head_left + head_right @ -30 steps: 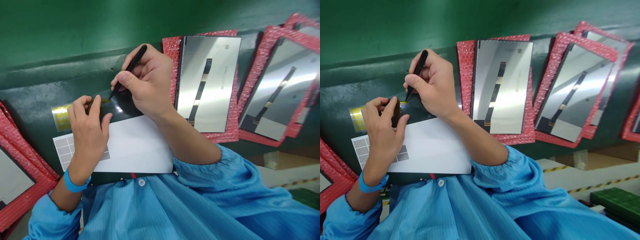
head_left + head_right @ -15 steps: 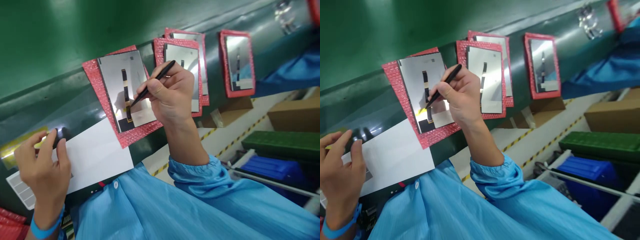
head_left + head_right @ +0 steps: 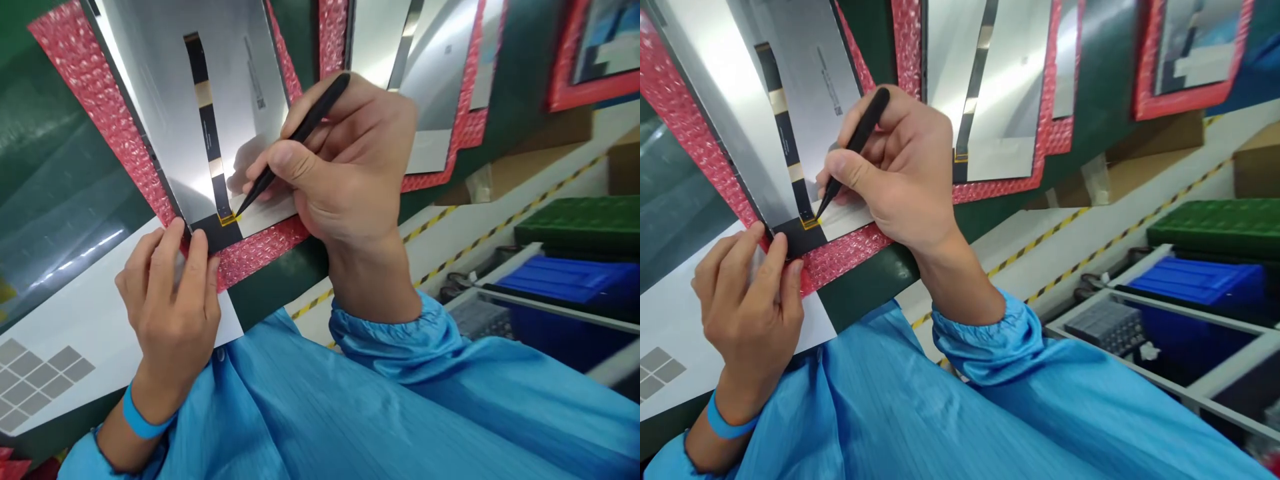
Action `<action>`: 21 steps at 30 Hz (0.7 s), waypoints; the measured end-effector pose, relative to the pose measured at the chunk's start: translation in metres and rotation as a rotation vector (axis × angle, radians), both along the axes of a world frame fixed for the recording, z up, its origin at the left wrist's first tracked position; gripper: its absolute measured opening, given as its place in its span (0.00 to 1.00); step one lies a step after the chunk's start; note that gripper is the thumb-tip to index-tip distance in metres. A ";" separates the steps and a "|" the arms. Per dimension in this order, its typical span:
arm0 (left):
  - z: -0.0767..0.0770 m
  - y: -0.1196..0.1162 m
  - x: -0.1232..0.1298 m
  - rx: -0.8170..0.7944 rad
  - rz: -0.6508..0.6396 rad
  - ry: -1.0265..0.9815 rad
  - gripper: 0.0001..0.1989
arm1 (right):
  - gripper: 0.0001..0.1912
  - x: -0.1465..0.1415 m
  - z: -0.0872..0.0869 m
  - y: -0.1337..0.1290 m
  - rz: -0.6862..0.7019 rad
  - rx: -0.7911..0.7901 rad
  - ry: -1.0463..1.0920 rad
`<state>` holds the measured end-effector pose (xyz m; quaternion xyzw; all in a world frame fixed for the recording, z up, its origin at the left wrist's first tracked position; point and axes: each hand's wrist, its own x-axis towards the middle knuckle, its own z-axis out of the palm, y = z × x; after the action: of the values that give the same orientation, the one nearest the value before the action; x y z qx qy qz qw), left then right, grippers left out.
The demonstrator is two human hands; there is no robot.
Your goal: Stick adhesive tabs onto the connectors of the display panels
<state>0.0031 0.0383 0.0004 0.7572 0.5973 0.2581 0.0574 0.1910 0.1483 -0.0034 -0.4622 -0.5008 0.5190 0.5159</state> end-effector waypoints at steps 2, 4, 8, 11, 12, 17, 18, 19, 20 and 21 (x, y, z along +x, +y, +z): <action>0.003 0.000 0.000 -0.002 -0.003 0.004 0.20 | 0.18 0.000 0.002 0.000 -0.011 -0.013 -0.017; 0.005 0.000 0.001 -0.014 -0.009 0.005 0.20 | 0.18 0.000 0.003 0.000 -0.019 -0.018 -0.025; 0.005 0.001 0.001 -0.022 -0.017 0.018 0.22 | 0.17 0.000 0.002 -0.001 -0.021 -0.016 -0.007; 0.005 0.000 0.000 -0.017 -0.019 0.021 0.23 | 0.18 0.000 0.001 -0.001 -0.012 0.005 0.021; 0.005 0.000 0.000 -0.018 -0.023 0.021 0.22 | 0.18 0.000 0.002 -0.001 -0.009 0.011 0.026; 0.004 0.000 0.000 0.002 -0.033 0.021 0.23 | 0.23 -0.002 0.007 0.000 -0.026 -0.017 -0.026; 0.003 0.001 -0.001 0.013 -0.035 0.017 0.23 | 0.24 -0.002 0.008 0.000 -0.031 -0.020 -0.035; 0.003 0.001 -0.001 0.022 -0.040 0.014 0.23 | 0.25 -0.002 0.008 0.000 -0.038 -0.013 -0.037; 0.002 0.001 -0.001 0.029 -0.043 0.012 0.23 | 0.25 -0.003 0.008 0.000 -0.041 -0.007 -0.040; 0.002 0.001 -0.001 0.031 -0.043 0.011 0.22 | 0.25 -0.003 0.007 0.000 -0.042 -0.003 -0.043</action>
<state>0.0017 0.0396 0.0024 0.7722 0.5770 0.2618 0.0479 0.1883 0.1483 0.0037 -0.4845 -0.5013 0.4988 0.5149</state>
